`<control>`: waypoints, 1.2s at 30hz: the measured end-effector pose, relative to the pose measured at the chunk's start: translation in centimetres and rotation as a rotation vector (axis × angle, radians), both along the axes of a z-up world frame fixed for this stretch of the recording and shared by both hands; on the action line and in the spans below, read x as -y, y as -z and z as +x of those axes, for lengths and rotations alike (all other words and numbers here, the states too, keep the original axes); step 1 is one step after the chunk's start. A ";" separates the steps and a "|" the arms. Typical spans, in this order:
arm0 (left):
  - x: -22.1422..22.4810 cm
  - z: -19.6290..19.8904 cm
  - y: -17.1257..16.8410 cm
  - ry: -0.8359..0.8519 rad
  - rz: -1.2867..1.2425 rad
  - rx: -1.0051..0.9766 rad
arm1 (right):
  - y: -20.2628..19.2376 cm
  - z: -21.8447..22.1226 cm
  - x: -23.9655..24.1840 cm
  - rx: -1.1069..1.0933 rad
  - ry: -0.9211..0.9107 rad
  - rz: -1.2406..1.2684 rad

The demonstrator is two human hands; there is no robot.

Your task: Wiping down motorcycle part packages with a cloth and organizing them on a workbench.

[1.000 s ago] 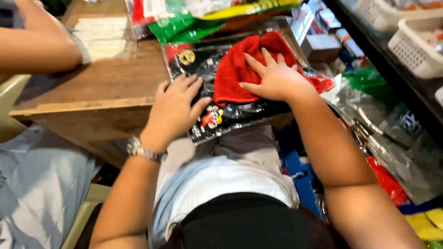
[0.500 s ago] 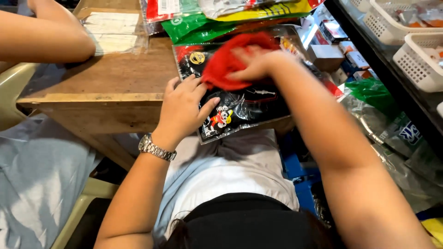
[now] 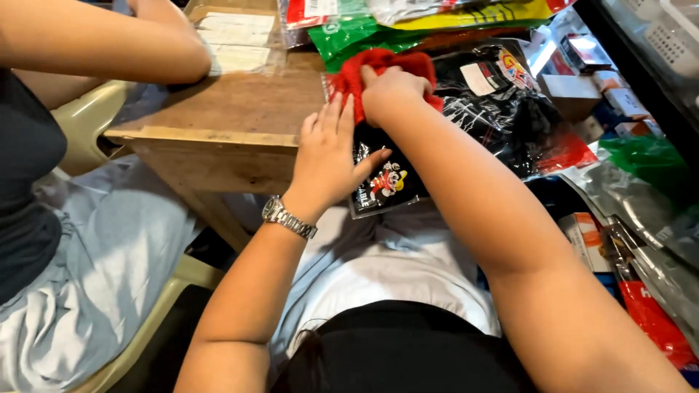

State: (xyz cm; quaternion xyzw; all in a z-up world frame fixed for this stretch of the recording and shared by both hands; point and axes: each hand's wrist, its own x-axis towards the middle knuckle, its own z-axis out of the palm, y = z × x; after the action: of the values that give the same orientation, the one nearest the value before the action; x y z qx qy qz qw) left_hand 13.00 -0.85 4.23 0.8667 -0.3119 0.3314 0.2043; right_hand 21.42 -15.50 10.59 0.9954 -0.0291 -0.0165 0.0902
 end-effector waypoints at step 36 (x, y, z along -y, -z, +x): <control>0.1 -0.7 -0.2 -0.011 0.016 -0.054 | -1.4 2.2 10.6 -0.249 0.368 0.112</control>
State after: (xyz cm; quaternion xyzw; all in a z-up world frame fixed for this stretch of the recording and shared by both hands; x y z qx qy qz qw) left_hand 12.28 -0.99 4.39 0.8786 -0.3040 0.3067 0.2039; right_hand 23.64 -26.09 12.04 0.9670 -0.1978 -0.1571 0.0331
